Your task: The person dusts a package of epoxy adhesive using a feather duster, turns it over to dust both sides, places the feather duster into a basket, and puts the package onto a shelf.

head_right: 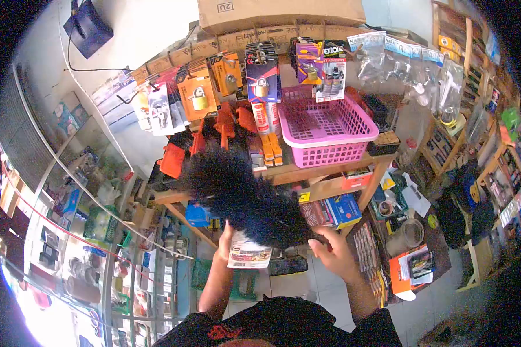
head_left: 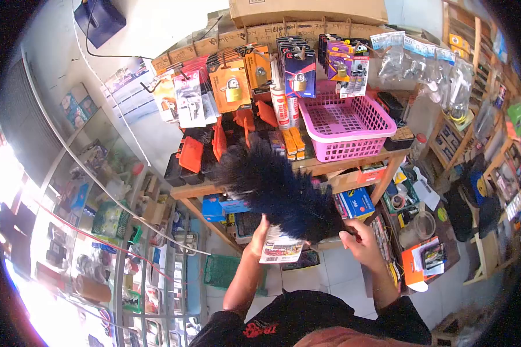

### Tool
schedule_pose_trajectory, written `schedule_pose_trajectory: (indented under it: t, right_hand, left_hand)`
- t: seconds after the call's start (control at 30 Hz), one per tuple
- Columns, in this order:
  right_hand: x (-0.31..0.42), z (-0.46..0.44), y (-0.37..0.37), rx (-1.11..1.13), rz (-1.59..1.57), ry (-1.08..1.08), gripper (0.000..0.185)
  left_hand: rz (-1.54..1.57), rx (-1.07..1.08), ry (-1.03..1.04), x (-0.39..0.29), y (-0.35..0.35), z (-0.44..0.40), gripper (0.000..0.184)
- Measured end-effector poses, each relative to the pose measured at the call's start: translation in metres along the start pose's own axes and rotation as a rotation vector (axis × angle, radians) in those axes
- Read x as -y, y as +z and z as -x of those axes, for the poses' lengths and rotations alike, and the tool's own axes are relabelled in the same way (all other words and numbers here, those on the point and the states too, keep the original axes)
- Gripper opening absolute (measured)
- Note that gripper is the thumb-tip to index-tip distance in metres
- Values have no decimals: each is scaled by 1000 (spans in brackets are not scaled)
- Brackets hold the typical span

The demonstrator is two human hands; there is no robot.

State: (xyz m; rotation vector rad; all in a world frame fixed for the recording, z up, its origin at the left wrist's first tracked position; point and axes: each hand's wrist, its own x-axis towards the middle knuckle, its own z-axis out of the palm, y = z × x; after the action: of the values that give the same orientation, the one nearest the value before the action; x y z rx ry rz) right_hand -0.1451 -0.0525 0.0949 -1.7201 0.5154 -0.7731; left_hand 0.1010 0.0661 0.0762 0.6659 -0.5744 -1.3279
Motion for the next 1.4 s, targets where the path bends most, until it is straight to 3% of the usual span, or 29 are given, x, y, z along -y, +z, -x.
schedule_pose_trajectory:
  t: [0.07,0.1,0.27,0.37,0.4,0.43,0.5,0.53,0.63,0.67,0.7,0.77,0.8,0.97,1.03,1.17,1.2,1.27,1.4]
  right_hand:
    - [-4,4,1,-51,-20,-9,22]
    - [-7,7,2,-74,-29,-14,23]
    - [-27,21,34,48,44,-10,23]
    - [-35,27,49,-61,-180,40,23]
    - [-35,29,52,-80,-191,38,23]
    - [-38,33,55,-23,-159,47,24]
    - [-45,44,62,91,-91,63,27]
    - [-41,48,65,121,-102,102,24]
    - [-42,53,77,-48,-203,109,20]
    - [-33,52,79,-89,-280,187,20]
    - [-35,55,79,-19,-220,189,22]
    - [-43,61,77,122,-93,187,26]
    - [-39,62,81,111,-122,190,26]
    - [-52,78,99,52,-200,255,25]
    - [-30,82,105,115,-164,231,17]
    - [-17,93,129,-27,-224,276,23]
    - [-18,98,131,29,-214,299,22]
    - [-23,106,134,147,-195,347,22]
    - [-16,118,154,-6,-213,301,22]
  left_hand:
    - [-71,-146,128,-16,12,2,79]
    - [93,-133,75,-16,-1,0,73]
    - [325,-118,377,-21,16,-10,69]
    - [402,-111,505,-36,33,-7,61]
    - [486,299,497,-44,29,-5,59]
    - [359,-14,520,-45,33,-1,56]
    - [430,-138,546,-44,48,-5,57]
    - [375,77,639,-39,45,1,60]
    - [365,-104,645,-55,49,2,60]
    - [299,-189,658,-49,18,2,58]
    - [258,-201,684,-51,20,6,56]
    - [398,-149,642,-61,33,7,54]
    - [385,262,772,-53,30,3,56]
    - [403,-144,645,-68,21,20,64]
    - [424,70,552,-64,10,26,61]
    - [435,-27,601,-62,4,31,69]
    - [433,58,598,-67,10,38,69]
    - [414,-7,537,-58,-8,31,70]
    - [411,-83,600,-64,-10,44,65]
